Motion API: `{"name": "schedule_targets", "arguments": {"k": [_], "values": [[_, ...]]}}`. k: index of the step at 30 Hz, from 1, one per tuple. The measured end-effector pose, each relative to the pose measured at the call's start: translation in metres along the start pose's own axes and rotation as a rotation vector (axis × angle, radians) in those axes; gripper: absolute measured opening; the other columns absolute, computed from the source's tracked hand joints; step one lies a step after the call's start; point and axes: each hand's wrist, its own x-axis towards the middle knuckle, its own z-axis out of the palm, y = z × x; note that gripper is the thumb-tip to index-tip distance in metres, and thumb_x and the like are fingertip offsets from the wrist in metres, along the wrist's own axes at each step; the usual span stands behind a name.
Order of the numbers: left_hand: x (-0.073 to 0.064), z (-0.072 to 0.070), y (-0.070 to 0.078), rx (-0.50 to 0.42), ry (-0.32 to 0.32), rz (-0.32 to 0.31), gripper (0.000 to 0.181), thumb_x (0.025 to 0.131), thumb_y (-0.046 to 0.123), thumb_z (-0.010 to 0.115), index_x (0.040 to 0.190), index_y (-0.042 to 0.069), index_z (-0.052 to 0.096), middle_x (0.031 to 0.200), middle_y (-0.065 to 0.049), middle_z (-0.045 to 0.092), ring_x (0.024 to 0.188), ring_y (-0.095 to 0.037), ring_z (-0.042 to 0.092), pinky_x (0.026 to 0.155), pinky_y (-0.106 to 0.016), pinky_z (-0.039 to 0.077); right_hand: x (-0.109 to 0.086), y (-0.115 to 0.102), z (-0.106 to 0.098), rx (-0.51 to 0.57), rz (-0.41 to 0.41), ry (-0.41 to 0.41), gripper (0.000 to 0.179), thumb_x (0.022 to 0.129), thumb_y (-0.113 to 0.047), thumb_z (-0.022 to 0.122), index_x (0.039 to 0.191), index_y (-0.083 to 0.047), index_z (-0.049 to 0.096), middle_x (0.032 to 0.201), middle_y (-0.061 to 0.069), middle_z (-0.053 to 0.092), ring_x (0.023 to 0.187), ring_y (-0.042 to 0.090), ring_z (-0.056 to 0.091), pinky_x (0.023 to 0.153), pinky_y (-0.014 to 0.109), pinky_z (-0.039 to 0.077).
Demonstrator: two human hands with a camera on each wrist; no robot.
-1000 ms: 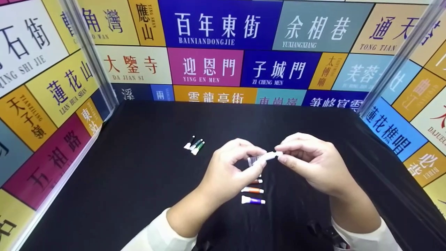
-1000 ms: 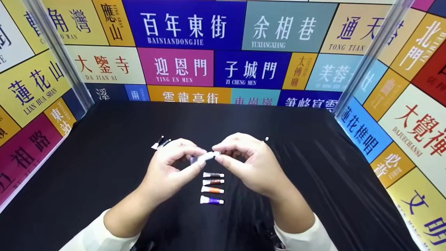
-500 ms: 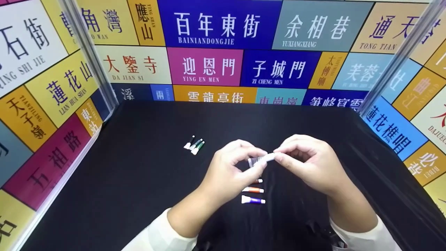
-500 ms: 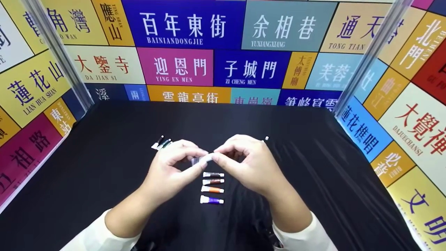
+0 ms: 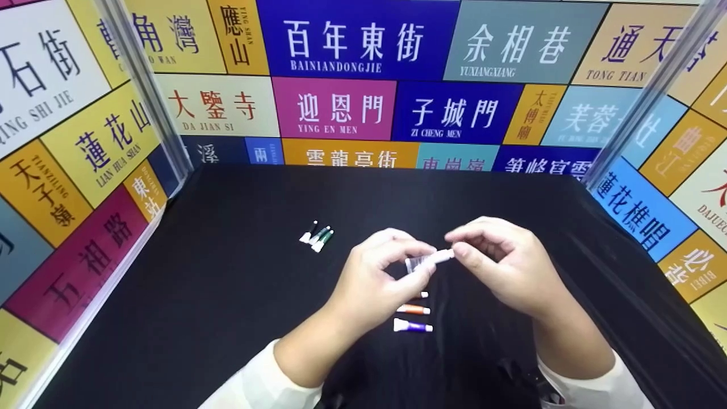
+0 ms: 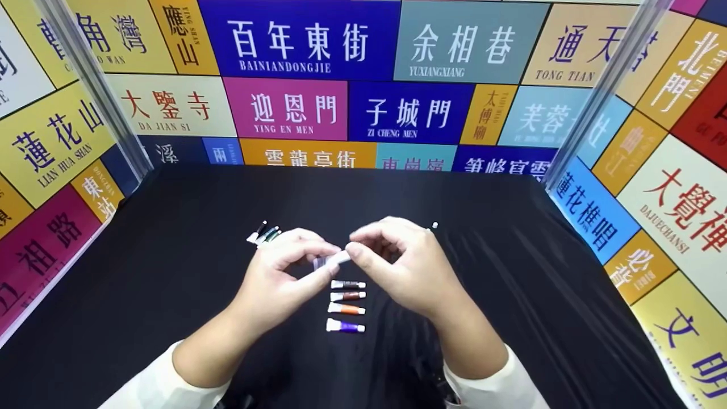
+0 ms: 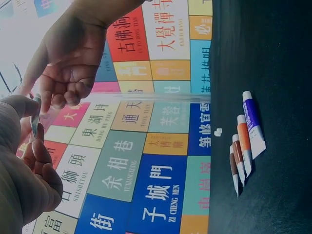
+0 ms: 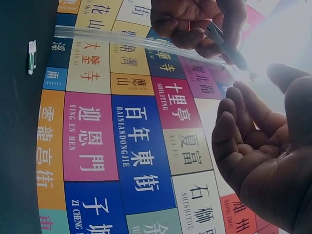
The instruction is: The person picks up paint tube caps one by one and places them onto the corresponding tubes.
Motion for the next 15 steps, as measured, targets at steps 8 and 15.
{"name": "schedule_targets", "arguments": {"k": [8, 15], "values": [[-0.0002, -0.0017, 0.0011, 0.008, -0.003, -0.044, 0.013, 0.095, 0.018, 0.081, 0.107, 0.016, 0.084, 0.100, 0.005, 0.076, 0.086, -0.005, 0.068, 0.077, -0.022, 0.058, 0.0003, 0.0027, -0.0019, 0.245, -0.212, -0.045, 0.030, 0.085, 0.024, 0.068, 0.112, 0.012, 0.074, 0.113, 0.012, 0.073, 0.094, 0.018, 0.068, 0.079, 0.018, 0.060], [-0.0003, -0.0027, 0.0015, 0.012, 0.004, -0.054, 0.014, 0.095, 0.020, 0.081, 0.108, 0.016, 0.084, 0.102, 0.005, 0.076, 0.089, -0.007, 0.068, 0.079, -0.023, 0.058, 0.0029, 0.0058, 0.0008, 0.203, -0.273, -0.033, 0.034, 0.079, 0.025, 0.073, 0.106, 0.005, 0.077, 0.109, 0.013, 0.074, 0.092, 0.016, 0.067, 0.078, 0.018, 0.059]]}}
